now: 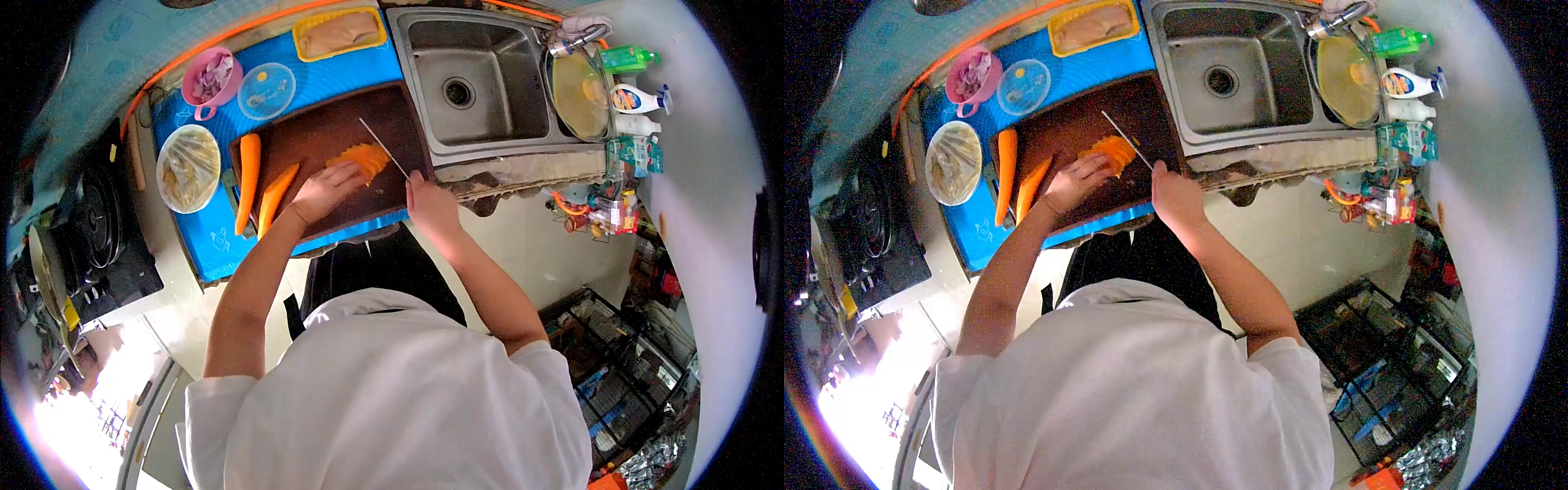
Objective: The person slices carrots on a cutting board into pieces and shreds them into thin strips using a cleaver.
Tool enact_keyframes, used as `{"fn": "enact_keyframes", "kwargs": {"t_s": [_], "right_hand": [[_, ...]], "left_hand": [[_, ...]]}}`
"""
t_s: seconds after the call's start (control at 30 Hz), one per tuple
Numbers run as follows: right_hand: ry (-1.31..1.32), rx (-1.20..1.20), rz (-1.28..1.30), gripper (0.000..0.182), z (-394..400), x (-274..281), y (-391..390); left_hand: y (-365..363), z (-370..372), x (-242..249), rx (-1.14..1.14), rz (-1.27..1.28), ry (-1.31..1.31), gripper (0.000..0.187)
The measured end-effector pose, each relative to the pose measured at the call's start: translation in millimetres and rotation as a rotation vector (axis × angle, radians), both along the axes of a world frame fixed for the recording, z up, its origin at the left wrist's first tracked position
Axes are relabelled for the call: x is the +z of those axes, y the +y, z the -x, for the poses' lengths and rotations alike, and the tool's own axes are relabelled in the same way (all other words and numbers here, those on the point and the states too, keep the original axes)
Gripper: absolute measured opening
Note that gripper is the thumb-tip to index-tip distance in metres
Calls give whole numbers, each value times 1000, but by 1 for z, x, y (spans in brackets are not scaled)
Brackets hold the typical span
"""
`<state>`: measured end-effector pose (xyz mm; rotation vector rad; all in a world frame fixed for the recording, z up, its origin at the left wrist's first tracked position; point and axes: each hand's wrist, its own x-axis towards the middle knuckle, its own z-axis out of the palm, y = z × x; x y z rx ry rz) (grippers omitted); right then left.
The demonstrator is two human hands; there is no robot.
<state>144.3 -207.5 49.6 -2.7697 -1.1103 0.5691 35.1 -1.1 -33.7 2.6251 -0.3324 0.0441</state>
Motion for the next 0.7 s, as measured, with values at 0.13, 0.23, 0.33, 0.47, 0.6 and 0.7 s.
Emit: {"fn": "enact_keyframes", "kwargs": {"t_s": [0.13, 0.23, 0.33, 0.47, 0.6, 0.7], "right_hand": [[20, -17, 9, 13, -1, -1, 2], [31, -9, -2, 12, -5, 7, 4], [1, -15, -30, 11, -7, 4, 4], [-38, 5, 15, 7, -2, -7, 4], [-36, 56, 45, 7, 1, -4, 3], [-35, 93, 85, 7, -3, 6, 4]], "left_hand": [[-22, -20, 5, 104, 60, 46, 43], [-30, -27, -11, 160, 146, 70, 47], [-31, -26, -21, 151, 130, 38, 50], [-33, -29, -19, 168, 71, 113, 50], [-43, -34, -6, 234, 74, 254, 50], [-45, -37, -6, 228, 8, 344, 47]]}}
